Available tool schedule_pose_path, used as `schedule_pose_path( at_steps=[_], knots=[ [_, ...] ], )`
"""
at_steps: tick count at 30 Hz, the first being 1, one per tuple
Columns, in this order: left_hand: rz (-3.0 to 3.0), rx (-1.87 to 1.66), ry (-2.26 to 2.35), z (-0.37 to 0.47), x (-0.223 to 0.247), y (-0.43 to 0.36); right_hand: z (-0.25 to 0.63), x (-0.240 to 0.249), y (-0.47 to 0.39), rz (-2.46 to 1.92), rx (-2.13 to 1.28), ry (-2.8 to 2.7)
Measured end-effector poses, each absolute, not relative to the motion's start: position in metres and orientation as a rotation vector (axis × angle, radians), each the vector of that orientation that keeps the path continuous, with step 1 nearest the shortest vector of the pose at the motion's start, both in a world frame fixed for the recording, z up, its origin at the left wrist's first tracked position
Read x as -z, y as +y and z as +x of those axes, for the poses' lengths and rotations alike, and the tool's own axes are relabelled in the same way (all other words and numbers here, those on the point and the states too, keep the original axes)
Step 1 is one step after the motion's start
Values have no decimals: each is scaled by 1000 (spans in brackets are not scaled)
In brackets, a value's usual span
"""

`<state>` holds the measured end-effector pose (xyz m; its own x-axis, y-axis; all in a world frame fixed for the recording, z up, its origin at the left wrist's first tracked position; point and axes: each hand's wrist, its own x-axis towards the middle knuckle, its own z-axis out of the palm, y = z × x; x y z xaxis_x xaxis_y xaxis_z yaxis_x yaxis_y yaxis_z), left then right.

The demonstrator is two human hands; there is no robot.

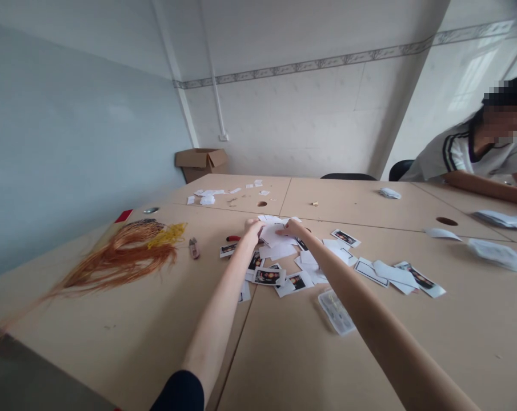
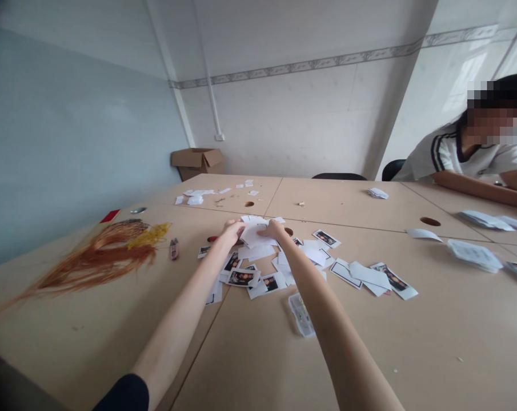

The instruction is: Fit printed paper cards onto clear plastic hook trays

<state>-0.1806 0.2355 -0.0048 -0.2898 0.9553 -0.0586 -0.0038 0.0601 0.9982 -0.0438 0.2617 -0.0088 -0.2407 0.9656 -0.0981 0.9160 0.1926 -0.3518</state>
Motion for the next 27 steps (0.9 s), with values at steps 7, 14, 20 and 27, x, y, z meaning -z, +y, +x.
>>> schedule_pose_path(
  at_steps=[7, 14, 20, 27],
  knots=[
    [1098, -1358, 1645, -170, 9, 229, -43, 11, 251, -1789, -423, -2324],
    [1173, -1371, 1751, -168, -3, 220, -42, 4, 240, -1675, -248, -2370],
    [1272, -1618, 1707, -179, -36, 207, -32, -10, 207, -1233, 56, -2547],
    [1331, -1734, 1475, -188, -83, 186, -34, 0, 168, -848, 289, -2842]
  ],
)
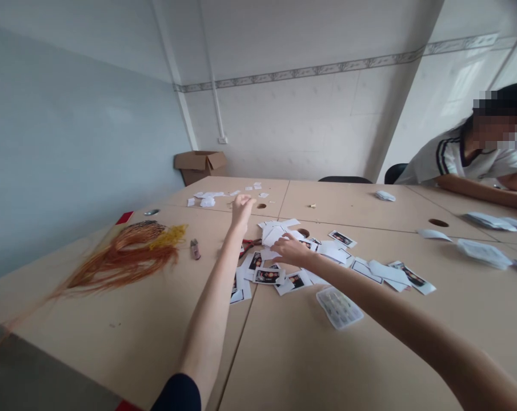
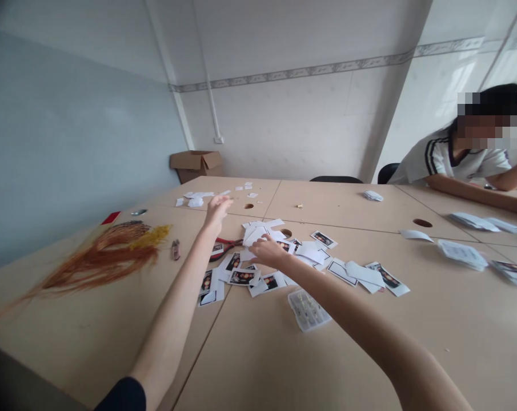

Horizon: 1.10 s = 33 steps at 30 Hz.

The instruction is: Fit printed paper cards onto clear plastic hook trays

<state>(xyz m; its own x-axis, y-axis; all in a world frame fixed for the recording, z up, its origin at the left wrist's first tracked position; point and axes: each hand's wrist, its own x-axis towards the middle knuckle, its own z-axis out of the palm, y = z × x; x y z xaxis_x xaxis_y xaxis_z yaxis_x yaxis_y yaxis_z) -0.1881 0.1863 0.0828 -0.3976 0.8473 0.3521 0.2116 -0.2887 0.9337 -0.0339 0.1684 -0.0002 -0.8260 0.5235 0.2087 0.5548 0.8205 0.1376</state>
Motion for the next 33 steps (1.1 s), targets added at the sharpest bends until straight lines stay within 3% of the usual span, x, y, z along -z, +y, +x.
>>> schedule_pose_path(
  at_steps=[13, 25, 33],
  knots=[
    [1439, -1797, 1055, -178, -147, 135, -54, -19, 148, -865, 301, -2850],
    [1452, -1823, 965, -188, -164, 113, -110, -27, 170, -935, -158, -3107],
    [1433, -1870, 910, -195, -171, 106, -117, -40, 162, -925, -86, -3150]
  ],
)
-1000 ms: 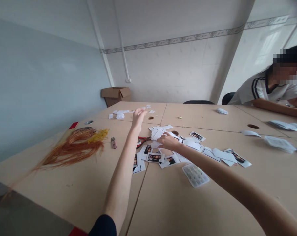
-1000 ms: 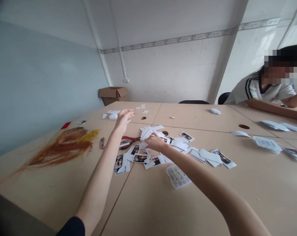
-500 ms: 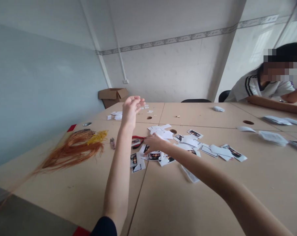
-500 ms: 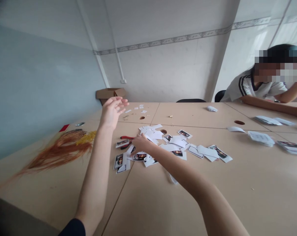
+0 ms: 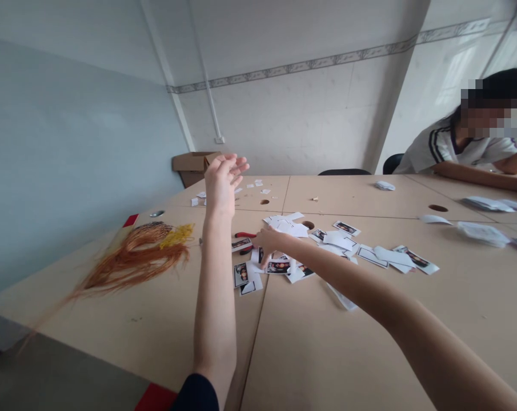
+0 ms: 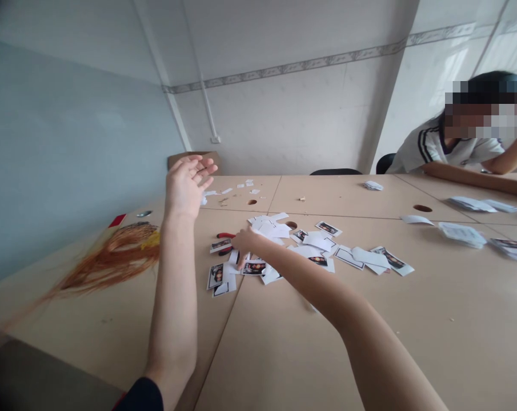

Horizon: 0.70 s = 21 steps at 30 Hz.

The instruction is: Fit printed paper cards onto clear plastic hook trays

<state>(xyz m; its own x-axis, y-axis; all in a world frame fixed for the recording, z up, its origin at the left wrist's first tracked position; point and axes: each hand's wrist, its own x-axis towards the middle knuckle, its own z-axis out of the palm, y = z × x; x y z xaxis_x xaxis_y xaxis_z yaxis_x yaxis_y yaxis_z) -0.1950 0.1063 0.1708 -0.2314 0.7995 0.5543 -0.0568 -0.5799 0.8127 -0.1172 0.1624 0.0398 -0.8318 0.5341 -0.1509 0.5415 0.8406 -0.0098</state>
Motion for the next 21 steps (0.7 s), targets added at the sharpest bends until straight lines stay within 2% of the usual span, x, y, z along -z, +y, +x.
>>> schedule_pose_path(
  at_steps=[10, 21],
  knots=[
    [1453, -1924, 839, -202, -177, 96, -96, -52, 170, 837, 128, 2948],
    [1425, -1954, 820, -209, -178, 91, -85, -34, 170, 836, 222, 2964]
  ],
)
